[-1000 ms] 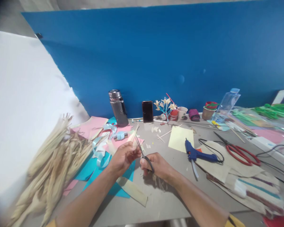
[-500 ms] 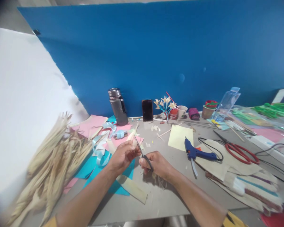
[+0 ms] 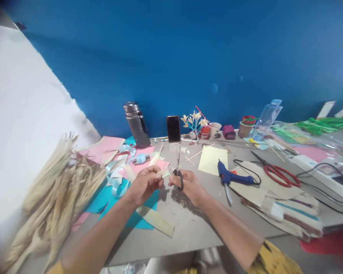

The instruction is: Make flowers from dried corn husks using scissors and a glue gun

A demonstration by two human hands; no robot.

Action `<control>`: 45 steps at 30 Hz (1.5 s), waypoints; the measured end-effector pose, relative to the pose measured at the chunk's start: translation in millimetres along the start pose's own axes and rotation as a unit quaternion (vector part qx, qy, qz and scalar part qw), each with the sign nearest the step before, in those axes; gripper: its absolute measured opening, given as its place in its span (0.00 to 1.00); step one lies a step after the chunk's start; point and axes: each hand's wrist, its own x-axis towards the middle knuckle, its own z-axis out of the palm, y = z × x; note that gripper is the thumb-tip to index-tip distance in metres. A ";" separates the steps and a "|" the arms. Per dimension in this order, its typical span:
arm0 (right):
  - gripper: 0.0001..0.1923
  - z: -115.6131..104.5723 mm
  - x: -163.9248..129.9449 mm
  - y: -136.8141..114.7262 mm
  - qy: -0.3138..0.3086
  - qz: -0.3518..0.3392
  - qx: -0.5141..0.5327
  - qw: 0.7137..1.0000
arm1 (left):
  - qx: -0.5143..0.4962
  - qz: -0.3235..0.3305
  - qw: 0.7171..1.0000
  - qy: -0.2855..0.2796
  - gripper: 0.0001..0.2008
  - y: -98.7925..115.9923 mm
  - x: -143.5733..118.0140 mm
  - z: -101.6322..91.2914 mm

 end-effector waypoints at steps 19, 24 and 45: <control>0.19 8.4 -0.7 -4.9 0.067 -0.003 0.088 0.994 | -0.025 -0.042 0.999 -0.005 0.12 -18.4 -0.2 9.4; 0.23 2.8 -1.5 1.2 -0.033 0.002 -0.058 0.998 | -0.056 0.029 0.996 0.055 0.11 -6.6 4.7 -0.5; 0.29 5.3 -4.7 2.0 -0.112 0.049 -0.169 0.978 | -0.061 0.063 0.995 0.054 0.07 -1.4 5.5 -3.9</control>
